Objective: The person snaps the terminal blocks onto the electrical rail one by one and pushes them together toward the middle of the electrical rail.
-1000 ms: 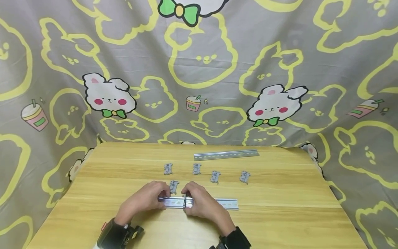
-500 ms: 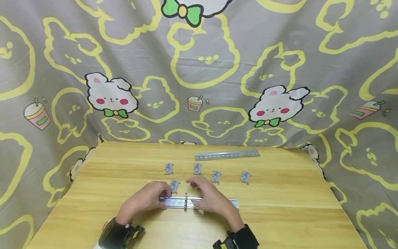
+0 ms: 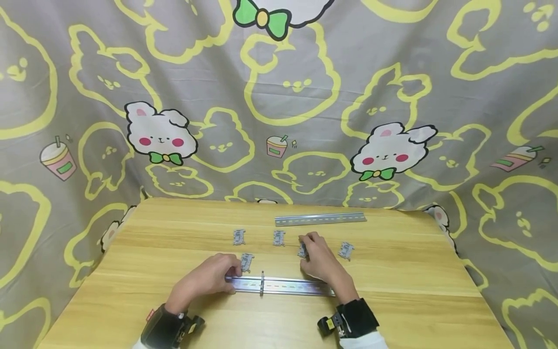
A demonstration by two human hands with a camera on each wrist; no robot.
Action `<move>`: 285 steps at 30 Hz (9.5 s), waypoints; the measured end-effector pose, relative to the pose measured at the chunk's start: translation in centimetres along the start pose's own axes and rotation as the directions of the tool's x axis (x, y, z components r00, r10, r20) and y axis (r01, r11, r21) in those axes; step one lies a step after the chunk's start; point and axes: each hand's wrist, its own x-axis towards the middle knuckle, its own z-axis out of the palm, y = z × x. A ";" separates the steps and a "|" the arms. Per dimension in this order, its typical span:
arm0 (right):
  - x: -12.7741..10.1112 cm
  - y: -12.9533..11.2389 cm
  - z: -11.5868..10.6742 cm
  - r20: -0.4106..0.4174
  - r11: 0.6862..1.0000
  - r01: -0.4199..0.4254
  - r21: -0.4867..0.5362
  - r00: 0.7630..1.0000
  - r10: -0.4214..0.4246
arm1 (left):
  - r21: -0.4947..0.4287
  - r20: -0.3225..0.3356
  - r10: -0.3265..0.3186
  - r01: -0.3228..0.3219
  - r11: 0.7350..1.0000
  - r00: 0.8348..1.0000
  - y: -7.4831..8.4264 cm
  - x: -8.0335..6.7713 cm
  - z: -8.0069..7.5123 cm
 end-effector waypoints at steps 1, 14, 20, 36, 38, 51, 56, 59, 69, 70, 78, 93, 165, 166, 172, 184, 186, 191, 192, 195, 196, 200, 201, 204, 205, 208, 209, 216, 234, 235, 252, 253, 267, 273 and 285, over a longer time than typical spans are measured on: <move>0.0 0.1 0.1 0.001 1.000 0.003 -0.001 1.000 -0.003 | -0.002 0.000 0.000 0.000 1.000 1.000 0.0 0.0 0.0; 1.1 -0.3 -0.6 0.042 0.997 -0.012 -0.082 0.999 0.016 | -0.015 0.002 0.005 -0.005 1.000 1.000 0.3 0.1 0.0; 0.8 0.1 -0.8 0.034 0.991 0.055 -0.120 0.998 -0.051 | -0.003 0.004 0.000 0.000 1.000 1.000 0.2 0.2 -0.1; -4.8 2.0 -2.3 -0.038 0.989 0.098 0.108 0.995 -0.094 | -0.005 0.008 -0.008 0.008 1.000 1.000 0.2 0.1 -0.2; -5.3 2.5 -2.4 -0.033 0.985 0.109 0.134 0.994 -0.105 | -0.009 0.006 -0.006 0.006 1.000 1.000 0.2 0.1 -0.2; -6.8 4.5 -3.9 0.037 0.977 0.043 0.207 0.998 -0.052 | -0.026 0.000 -0.009 0.009 1.000 1.000 0.3 0.0 -0.2; -7.2 4.8 -4.4 0.070 0.983 0.034 0.180 0.996 -0.047 | -0.026 0.003 -0.011 0.011 1.000 1.000 0.2 0.1 -0.1; -7.6 4.9 -4.6 0.082 0.981 0.035 0.189 0.995 -0.052 | -0.031 0.002 -0.008 0.008 0.999 1.000 0.2 0.1 -0.1; -8.6 4.9 -5.3 0.123 0.973 0.040 0.225 0.990 -0.070 | -0.030 0.003 -0.006 0.006 1.000 1.000 0.3 0.3 -0.1; -8.6 4.9 -5.3 0.130 0.972 0.039 0.233 0.989 -0.070 | -0.030 0.003 -0.006 0.006 1.000 1.000 0.3 0.3 -0.1; -8.7 5.3 -5.0 0.143 0.953 0.036 0.300 0.986 -0.082 | -0.027 0.004 0.001 0.000 1.000 1.000 0.4 0.2 -0.2; -8.8 6.0 -4.3 0.138 0.895 0.019 0.445 0.986 -0.090 | -0.026 0.001 -0.002 0.002 1.000 1.000 0.4 0.1 -0.2; -2.7 -4.9 4.1 0.036 0.919 0.178 0.351 0.978 -0.203 | -0.001 -0.017 -0.007 0.007 1.000 1.000 0.1 0.5 0.2; -2.7 -5.0 4.1 0.035 0.919 0.181 0.350 0.978 -0.206 | 0.000 -0.018 -0.007 0.007 1.000 1.000 0.1 0.5 0.2; -2.7 -5.2 4.2 0.034 0.914 0.201 0.351 0.973 -0.227 | 0.002 -0.024 -0.002 0.002 1.000 1.000 0.2 0.4 0.0; -3.0 -4.9 3.2 0.091 0.921 0.223 0.319 0.960 -0.264 | -0.007 -0.038 0.018 -0.019 1.000 0.999 0.6 0.0 -0.2; -3.0 -4.9 2.5 0.106 0.921 0.224 0.320 0.957 -0.270 | -0.015 -0.040 0.018 -0.019 1.000 0.999 0.7 0.0 -0.3; -2.2 -5.8 1.5 0.087 0.921 0.249 0.299 0.954 -0.286 | -0.041 -0.029 0.010 -0.011 0.999 1.000 0.6 0.0 -0.2; -1.8 -6.2 1.3 0.077 0.925 0.256 0.280 0.955 -0.287 | -0.042 -0.030 0.009 -0.010 0.999 1.000 0.6 -0.1 -0.2; -0.1 -7.6 0.7 0.076 0.945 0.261 0.195 0.957 -0.280 | -0.046 -0.040 0.005 -0.007 0.999 0.999 0.5 -0.1 -0.3; 0.5 -8.1 0.6 0.089 0.952 0.256 0.169 0.958 -0.273 | -0.046 -0.044 0.005 -0.007 0.999 0.999 0.4 -0.1 -0.2; 2.6 -10.0 0.7 0.186 0.970 0.234 0.069 0.952 -0.243 | -0.049 -0.056 0.010 -0.013 0.999 0.998 0.1 -0.2 -0.2; 3.1 -10.4 0.8 0.209 0.971 0.234 0.047 0.948 -0.239 | -0.048 -0.056 0.012 -0.015 0.999 0.998 0.1 -0.2 -0.1; 4.1 -11.3 1.5 0.274 0.972 0.235 -0.001 0.935 -0.225 | -0.054 -0.058 0.027 -0.030 0.998 0.998 0.0 -0.2 0.0; 4.3 -11.5 1.7 0.289 0.971 0.238 -0.014 0.931 -0.224 | -0.055 -0.058 0.030 -0.033 0.998 0.998 -0.1 -0.2 0.0; 4.9 -12.0 2.4 0.323 0.971 0.234 -0.050 0.924 -0.206 | -0.066 -0.059 0.032 -0.036 0.997 0.998 -0.2 0.0 0.0; 5.0 -12.1 2.6 0.328 0.970 0.236 -0.062 0.922 -0.203 | -0.068 -0.062 0.033 -0.037 0.997 0.998 -0.2 0.0 0.0; 5.8 -12.3 3.4 0.324 0.960 0.264 -0.094 0.920 -0.221 | -0.072 -0.064 0.041 -0.045 0.996 0.997 -0.1 0.2 0.0; 5.3 -7.9 1.6 0.163 0.953 0.264 0.151 0.944 -0.288 | -0.096 -0.058 0.007 -0.013 0.995 0.998 -0.2 -0.2 0.3; 4.9 -7.3 1.2 0.144 0.946 0.273 0.174 0.943 -0.299 | -0.096 -0.060 0.004 -0.010 0.995 0.998 -0.2 -0.2 0.3; -4.0 1.6 -4.2 -0.029 0.912 0.160 0.377 0.987 -0.160 | -0.090 -0.042 -0.005 0.001 0.996 0.999 -0.1 -0.1 0.0; -4.4 2.1 -4.2 -0.026 0.900 0.154 0.407 0.987 -0.157 | -0.086 -0.042 -0.005 0.002 0.996 0.999 -0.1 -0.1 0.0; -7.6 5.7 -2.8 0.007 0.910 0.134 0.393 0.989 -0.148 | -0.059 -0.041 0.003 -0.005 0.998 0.999 0.0 0.1 0.2; -8.1 6.0 -3.7 0.091 0.915 0.085 0.394 0.987 -0.130 | -0.066 -0.038 0.000 -0.003 0.998 0.999 -0.1 0.1 0.3; -8.8 6.7 -4.6 0.168 0.869 0.045 0.493 0.975 -0.146 | -0.058 -0.033 -0.008 0.007 0.998 0.999 0.0 0.1 0.1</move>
